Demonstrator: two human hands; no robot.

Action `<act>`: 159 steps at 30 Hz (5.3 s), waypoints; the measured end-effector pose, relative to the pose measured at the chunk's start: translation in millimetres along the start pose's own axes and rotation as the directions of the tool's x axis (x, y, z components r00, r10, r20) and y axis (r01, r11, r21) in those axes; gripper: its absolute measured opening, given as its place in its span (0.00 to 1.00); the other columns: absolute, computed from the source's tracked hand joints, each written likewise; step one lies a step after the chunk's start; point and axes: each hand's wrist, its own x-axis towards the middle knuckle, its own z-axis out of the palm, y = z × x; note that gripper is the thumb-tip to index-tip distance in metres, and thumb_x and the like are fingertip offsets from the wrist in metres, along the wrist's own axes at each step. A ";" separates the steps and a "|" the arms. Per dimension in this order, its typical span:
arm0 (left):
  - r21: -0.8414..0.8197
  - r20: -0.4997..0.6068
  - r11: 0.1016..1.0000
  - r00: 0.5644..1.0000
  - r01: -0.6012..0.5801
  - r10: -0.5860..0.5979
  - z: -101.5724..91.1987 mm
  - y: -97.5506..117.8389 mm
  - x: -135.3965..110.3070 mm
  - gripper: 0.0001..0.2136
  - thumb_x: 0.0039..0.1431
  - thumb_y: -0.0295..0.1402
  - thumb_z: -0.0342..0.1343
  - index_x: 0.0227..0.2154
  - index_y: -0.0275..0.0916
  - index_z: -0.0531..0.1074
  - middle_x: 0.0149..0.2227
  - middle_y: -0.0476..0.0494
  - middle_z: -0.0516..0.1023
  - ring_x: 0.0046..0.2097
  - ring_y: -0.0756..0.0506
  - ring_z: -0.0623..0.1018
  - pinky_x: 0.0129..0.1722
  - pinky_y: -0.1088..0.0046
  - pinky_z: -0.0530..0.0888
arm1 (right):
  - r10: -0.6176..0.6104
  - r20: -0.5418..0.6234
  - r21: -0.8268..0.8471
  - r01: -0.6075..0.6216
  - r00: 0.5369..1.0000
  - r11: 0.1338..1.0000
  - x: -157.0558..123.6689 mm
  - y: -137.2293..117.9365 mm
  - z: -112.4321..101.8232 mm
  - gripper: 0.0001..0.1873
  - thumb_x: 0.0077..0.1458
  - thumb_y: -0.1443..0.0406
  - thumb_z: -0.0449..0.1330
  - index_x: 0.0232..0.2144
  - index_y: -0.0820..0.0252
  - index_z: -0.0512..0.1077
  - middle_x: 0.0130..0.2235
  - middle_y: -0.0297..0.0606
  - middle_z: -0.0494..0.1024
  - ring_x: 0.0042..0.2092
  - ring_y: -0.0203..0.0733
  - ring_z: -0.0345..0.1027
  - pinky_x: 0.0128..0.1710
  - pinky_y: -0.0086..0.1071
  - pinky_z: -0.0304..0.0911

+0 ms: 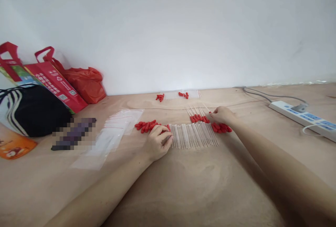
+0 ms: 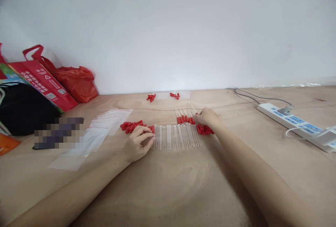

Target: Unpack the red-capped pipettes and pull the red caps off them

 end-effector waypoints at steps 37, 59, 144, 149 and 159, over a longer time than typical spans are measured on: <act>0.267 0.075 0.921 0.959 -0.284 0.274 3.1 28.4 3.2 0.10 0.58 0.32 0.48 0.23 0.39 0.69 0.17 0.54 0.69 0.28 0.50 0.64 0.42 0.64 0.57 | -0.840 -0.454 -0.262 0.856 0.299 0.446 -120.2 -15.6 44.3 0.07 0.50 0.69 0.50 0.25 0.60 0.68 0.22 0.32 0.65 0.30 0.35 0.56 0.45 0.41 0.45; 0.253 0.092 0.927 0.961 -0.275 0.260 -5.2 18.9 -2.7 0.10 0.60 0.31 0.45 0.27 0.37 0.69 0.21 0.50 0.68 0.23 0.51 0.62 0.23 0.75 0.59 | -0.762 -0.515 -0.097 0.857 0.393 0.507 -114.6 0.8 36.5 0.06 0.50 0.68 0.49 0.24 0.60 0.64 0.24 0.33 0.67 0.29 0.35 0.59 0.44 0.40 0.50; 0.287 0.047 0.920 0.963 -0.266 0.264 1.8 28.5 5.3 0.07 0.57 0.33 0.51 0.36 0.42 0.71 0.31 0.49 0.75 0.37 0.46 0.70 0.46 0.61 0.60 | -0.811 -0.499 -0.296 0.819 0.306 0.492 -115.9 -16.0 39.4 0.08 0.54 0.69 0.51 0.25 0.59 0.66 0.23 0.31 0.71 0.31 0.34 0.61 0.47 0.39 0.45; 0.299 0.111 0.915 0.962 -0.271 0.249 1.0 29.1 1.0 0.06 0.57 0.32 0.50 0.27 0.40 0.71 0.23 0.51 0.73 0.30 0.49 0.68 0.43 0.62 0.60 | -0.794 -0.493 -0.251 0.816 0.355 0.521 -114.4 -16.2 44.0 0.06 0.54 0.64 0.53 0.34 0.57 0.70 0.28 0.32 0.73 0.32 0.36 0.60 0.47 0.41 0.44; 0.282 0.068 0.924 0.966 -0.257 0.248 1.0 31.0 0.5 0.07 0.57 0.31 0.50 0.26 0.40 0.70 0.20 0.54 0.72 0.29 0.50 0.67 0.41 0.63 0.58 | -0.825 -0.474 -0.259 0.847 0.308 0.465 -113.9 -11.1 46.3 0.07 0.50 0.68 0.52 0.26 0.57 0.70 0.23 0.30 0.68 0.32 0.35 0.58 0.48 0.44 0.42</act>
